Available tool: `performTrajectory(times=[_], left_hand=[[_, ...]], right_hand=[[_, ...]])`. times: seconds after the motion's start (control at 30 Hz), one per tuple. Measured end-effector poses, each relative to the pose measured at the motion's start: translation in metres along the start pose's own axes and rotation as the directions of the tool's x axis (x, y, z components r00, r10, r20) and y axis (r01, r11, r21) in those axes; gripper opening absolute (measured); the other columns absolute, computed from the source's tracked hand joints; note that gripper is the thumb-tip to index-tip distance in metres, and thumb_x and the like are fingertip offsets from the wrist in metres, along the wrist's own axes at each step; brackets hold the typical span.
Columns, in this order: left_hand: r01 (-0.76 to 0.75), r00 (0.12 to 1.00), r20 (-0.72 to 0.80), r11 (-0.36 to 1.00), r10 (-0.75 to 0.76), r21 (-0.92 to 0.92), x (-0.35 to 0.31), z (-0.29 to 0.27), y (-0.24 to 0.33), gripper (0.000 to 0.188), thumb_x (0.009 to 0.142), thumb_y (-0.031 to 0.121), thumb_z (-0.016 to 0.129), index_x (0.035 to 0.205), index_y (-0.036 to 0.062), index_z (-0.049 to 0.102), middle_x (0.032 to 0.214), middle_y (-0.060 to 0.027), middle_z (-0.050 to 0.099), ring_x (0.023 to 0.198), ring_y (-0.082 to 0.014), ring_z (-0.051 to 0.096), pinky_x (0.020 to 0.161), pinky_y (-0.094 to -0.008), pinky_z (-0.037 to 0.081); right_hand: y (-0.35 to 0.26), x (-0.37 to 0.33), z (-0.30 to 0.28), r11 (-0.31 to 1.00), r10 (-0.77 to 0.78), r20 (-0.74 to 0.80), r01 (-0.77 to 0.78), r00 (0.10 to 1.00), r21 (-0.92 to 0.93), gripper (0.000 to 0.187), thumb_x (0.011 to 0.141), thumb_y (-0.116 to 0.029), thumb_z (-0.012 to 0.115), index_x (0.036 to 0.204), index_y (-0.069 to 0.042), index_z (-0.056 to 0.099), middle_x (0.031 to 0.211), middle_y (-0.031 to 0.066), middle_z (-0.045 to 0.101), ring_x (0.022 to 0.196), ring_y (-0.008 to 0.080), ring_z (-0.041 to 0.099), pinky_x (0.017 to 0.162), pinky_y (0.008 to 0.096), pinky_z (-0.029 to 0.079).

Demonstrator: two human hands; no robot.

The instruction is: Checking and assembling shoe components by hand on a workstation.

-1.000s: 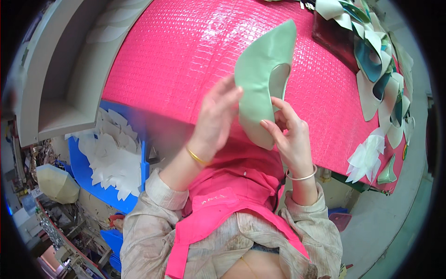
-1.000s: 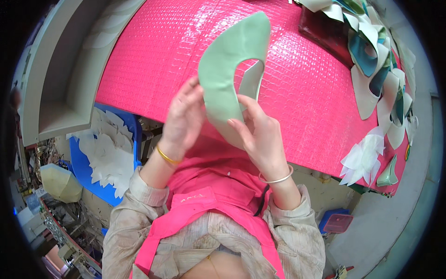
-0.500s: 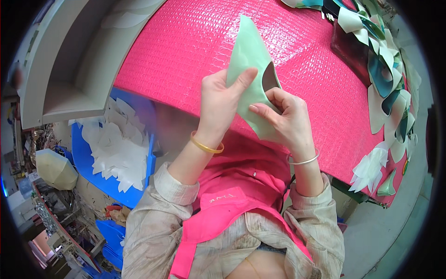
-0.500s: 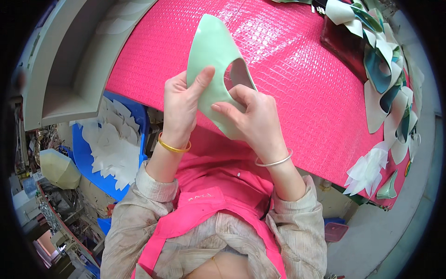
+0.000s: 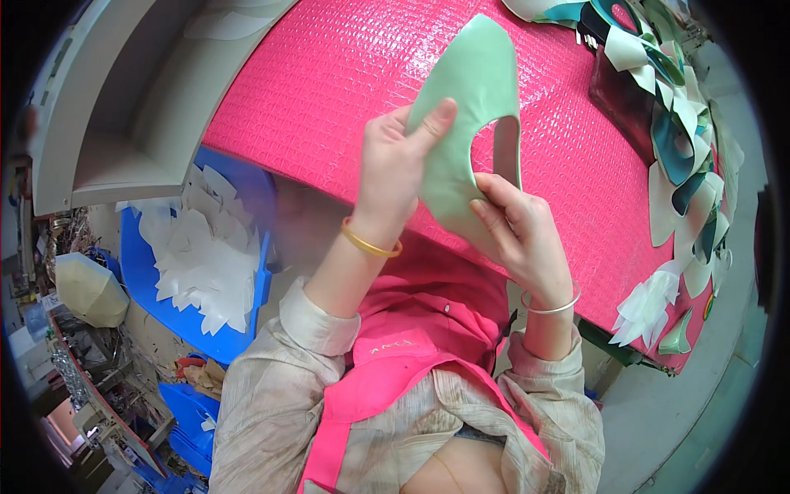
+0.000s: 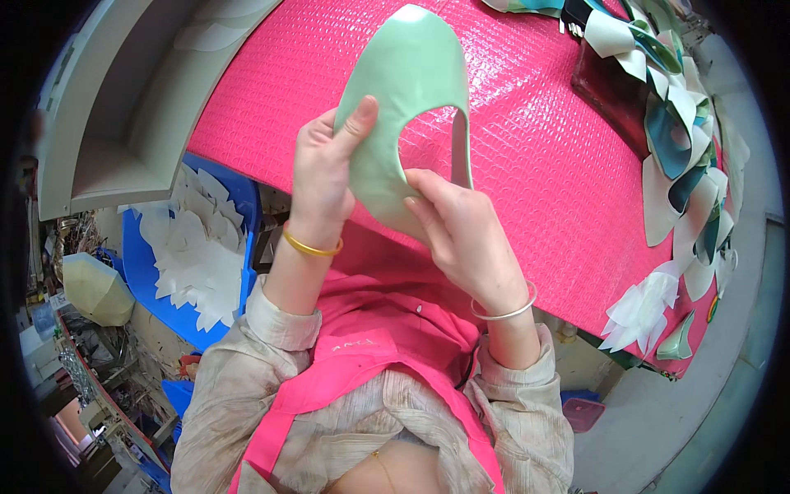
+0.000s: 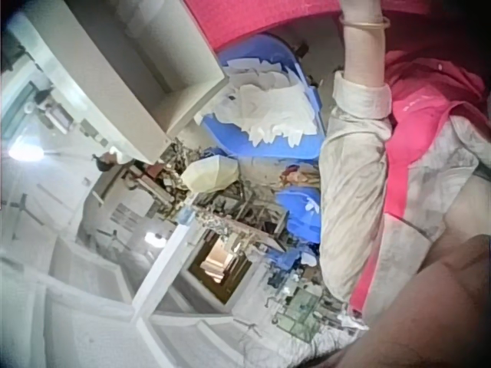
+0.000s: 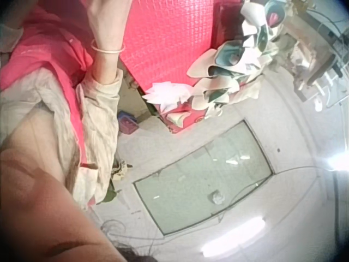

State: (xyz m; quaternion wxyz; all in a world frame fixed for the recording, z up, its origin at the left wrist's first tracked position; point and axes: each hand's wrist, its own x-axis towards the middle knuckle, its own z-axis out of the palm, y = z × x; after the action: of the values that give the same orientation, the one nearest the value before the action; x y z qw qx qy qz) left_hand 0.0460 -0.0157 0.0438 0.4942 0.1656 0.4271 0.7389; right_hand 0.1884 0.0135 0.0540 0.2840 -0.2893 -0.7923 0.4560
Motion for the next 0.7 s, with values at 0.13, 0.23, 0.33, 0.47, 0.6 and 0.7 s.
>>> performTrajectory(times=[0.13, 0.23, 0.33, 0.47, 0.6, 0.7], left_hand=[[-0.253, 0.952, -0.120, 0.946, 0.281, 0.202, -0.007, 0.012, -0.011, 0.023, 0.083, 0.025, 0.061, 0.081, 0.0027, 0.064, 0.069, 0.0023, 0.058, 0.058, -0.0024, 0.049, 0.051, -0.0189, 0.038], [-0.051, 0.998, -0.045, 0.996, 0.054, 0.067, -0.001, -0.008, -0.005, 0.023, 0.083, 0.025, 0.061, 0.081, 0.0026, 0.063, 0.069, 0.0019, 0.058, 0.058, -0.0020, 0.049, 0.050, -0.0183, 0.038], [0.017, 0.991, -0.127, 0.994, -0.031, -0.110, 0.001, -0.003, -0.010, 0.022, 0.083, 0.025, 0.061, 0.081, 0.0029, 0.063, 0.069, 0.0018, 0.058, 0.057, -0.0019, 0.049, 0.050, -0.0184, 0.038], [-0.248, 0.965, -0.079, 0.968, 0.250, 0.032, -0.011, -0.002, -0.018, 0.023, 0.083, 0.023, 0.061, 0.090, 0.0010, 0.062, 0.079, -0.0004, 0.061, 0.067, -0.0046, 0.053, 0.057, -0.0183, 0.042], [-0.184, 0.983, -0.013, 0.979, 0.185, 0.088, -0.017, -0.011, 0.005, 0.023, 0.084, 0.022, 0.061, 0.091, 0.0001, 0.061, 0.081, -0.0007, 0.061, 0.070, -0.0044, 0.052, 0.061, -0.0196, 0.043], [-0.215, 0.973, -0.031, 0.950, 0.227, 0.225, -0.017, -0.007, 0.012, 0.024, 0.084, 0.023, 0.060, 0.087, -0.0015, 0.061, 0.074, 0.0001, 0.060, 0.066, -0.0042, 0.050, 0.058, -0.0201, 0.041]], right_hand=[[-0.004, 0.018, 0.001, 0.972, 0.236, 0.036, -0.234, 0.971, -0.032, 0.013, 0.083, -0.011, 0.055, 0.084, 0.001, 0.054, 0.058, 0.0174, 0.049, 0.050, 0.0263, 0.055, 0.046, 0.0338, 0.037], [-0.006, 0.008, 0.009, 0.980, 0.148, 0.016, -0.144, 0.989, -0.134, 0.013, 0.083, -0.011, 0.054, 0.080, 0.001, 0.052, 0.059, 0.0185, 0.048, 0.052, 0.0288, 0.056, 0.046, 0.0351, 0.037], [0.000, 0.004, 0.013, 0.983, 0.053, 0.018, -0.049, 0.998, -0.176, 0.013, 0.083, -0.012, 0.054, 0.080, 0.001, 0.051, 0.059, 0.0191, 0.048, 0.053, 0.0317, 0.055, 0.046, 0.0355, 0.037], [-0.004, 0.021, 0.012, 0.987, 0.150, -0.017, -0.149, 0.989, 0.063, 0.019, 0.082, -0.014, 0.056, 0.071, 0.001, 0.050, 0.056, 0.0202, 0.046, 0.053, 0.0346, 0.052, 0.046, 0.0380, 0.037], [-0.017, 0.019, 0.021, 0.978, 0.082, -0.013, -0.083, 0.997, -0.190, 0.028, 0.081, -0.017, 0.058, 0.062, 0.001, 0.048, 0.052, 0.0201, 0.044, 0.050, 0.0357, 0.049, 0.044, 0.0390, 0.036], [-0.009, 0.008, 0.028, 0.971, 0.132, 0.020, -0.126, 0.991, -0.204, 0.031, 0.081, -0.020, 0.059, 0.061, 0.000, 0.047, 0.053, 0.0200, 0.045, 0.049, 0.0365, 0.048, 0.044, 0.0400, 0.035]])
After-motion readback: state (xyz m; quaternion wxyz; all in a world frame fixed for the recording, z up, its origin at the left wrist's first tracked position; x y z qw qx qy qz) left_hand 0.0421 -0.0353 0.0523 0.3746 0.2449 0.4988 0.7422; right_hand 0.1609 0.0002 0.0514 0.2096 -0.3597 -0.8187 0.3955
